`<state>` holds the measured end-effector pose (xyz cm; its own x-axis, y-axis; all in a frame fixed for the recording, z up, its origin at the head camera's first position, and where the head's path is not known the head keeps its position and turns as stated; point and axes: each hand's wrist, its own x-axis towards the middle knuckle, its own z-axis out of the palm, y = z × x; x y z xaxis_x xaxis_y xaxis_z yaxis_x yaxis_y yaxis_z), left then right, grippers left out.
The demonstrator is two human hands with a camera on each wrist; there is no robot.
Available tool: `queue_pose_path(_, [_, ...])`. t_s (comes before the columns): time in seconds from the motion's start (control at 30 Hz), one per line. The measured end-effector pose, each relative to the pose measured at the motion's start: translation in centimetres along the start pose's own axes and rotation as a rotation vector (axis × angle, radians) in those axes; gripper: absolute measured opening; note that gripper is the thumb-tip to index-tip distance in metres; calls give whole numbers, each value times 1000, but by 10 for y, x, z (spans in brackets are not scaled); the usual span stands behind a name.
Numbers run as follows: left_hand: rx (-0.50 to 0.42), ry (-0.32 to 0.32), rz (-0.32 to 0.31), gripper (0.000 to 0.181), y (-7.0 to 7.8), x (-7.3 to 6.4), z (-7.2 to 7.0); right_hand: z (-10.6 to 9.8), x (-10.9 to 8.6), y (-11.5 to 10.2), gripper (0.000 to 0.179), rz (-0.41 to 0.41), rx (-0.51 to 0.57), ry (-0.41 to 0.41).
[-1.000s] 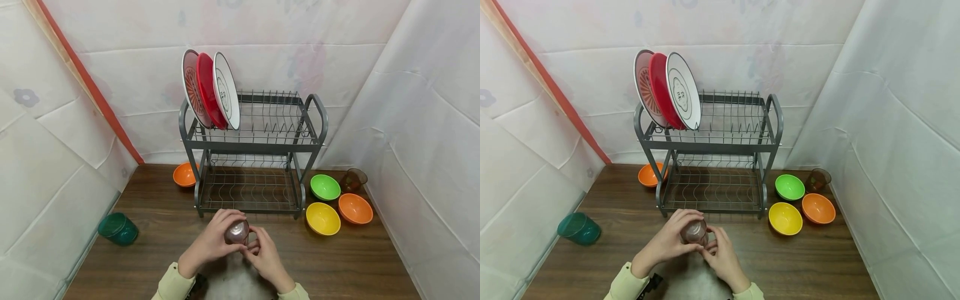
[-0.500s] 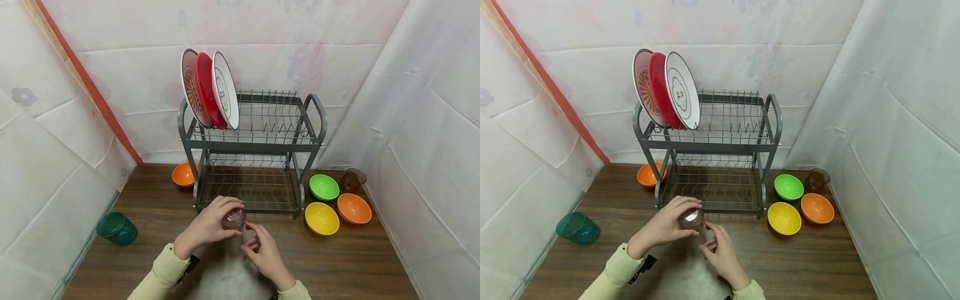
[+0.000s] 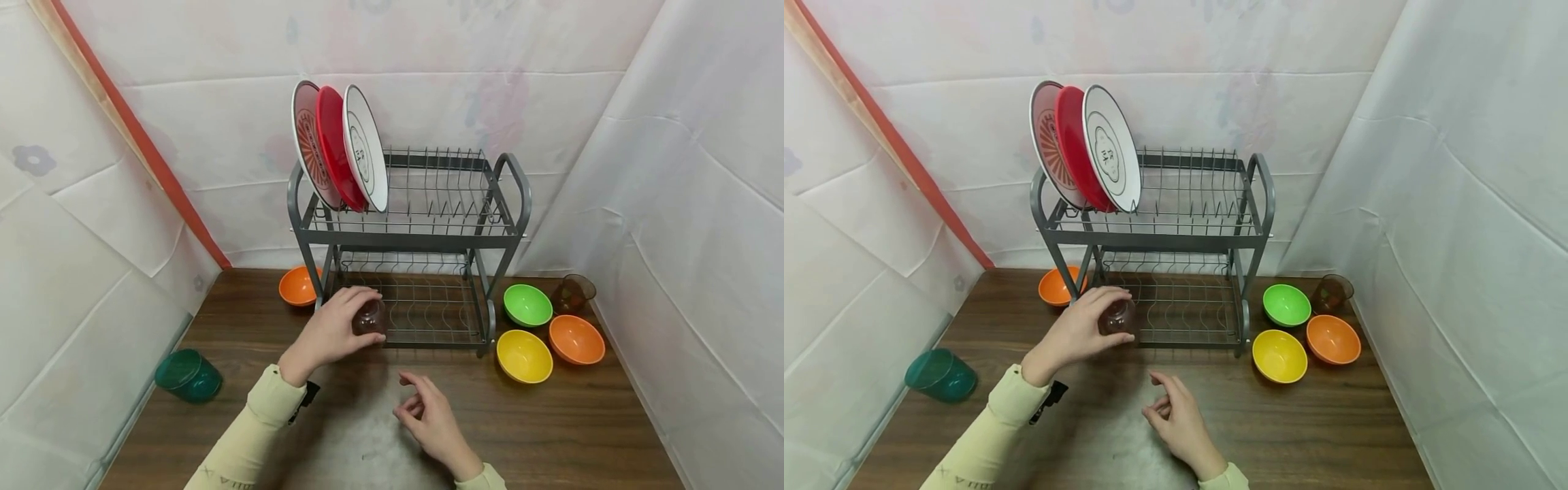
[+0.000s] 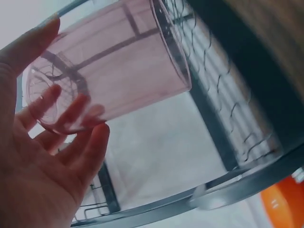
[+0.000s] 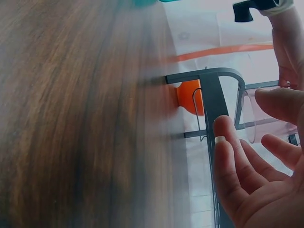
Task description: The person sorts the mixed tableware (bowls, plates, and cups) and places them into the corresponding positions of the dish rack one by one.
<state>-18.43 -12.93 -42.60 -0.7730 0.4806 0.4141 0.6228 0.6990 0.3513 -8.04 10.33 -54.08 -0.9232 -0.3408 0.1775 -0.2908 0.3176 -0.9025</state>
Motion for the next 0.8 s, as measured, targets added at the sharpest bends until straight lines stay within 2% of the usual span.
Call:
queue_pose_path(0.2, [147,32,-50,66,-4,25,-10,1,-2,4,52,2,-19,2])
queue_pose_path(0.33, [219,41,-61,65,-10,42,-10,2,-3,5,48,-26,-27,-5])
queue_pose_path(0.6, [280,47,-133,64,-28,67,0,5,-4,4,45,-47,-38,-4])
queue_pose_path(0.8, [282,97,-211,52,-44,79,7,8,-4,5,45,-41,-31,-26])
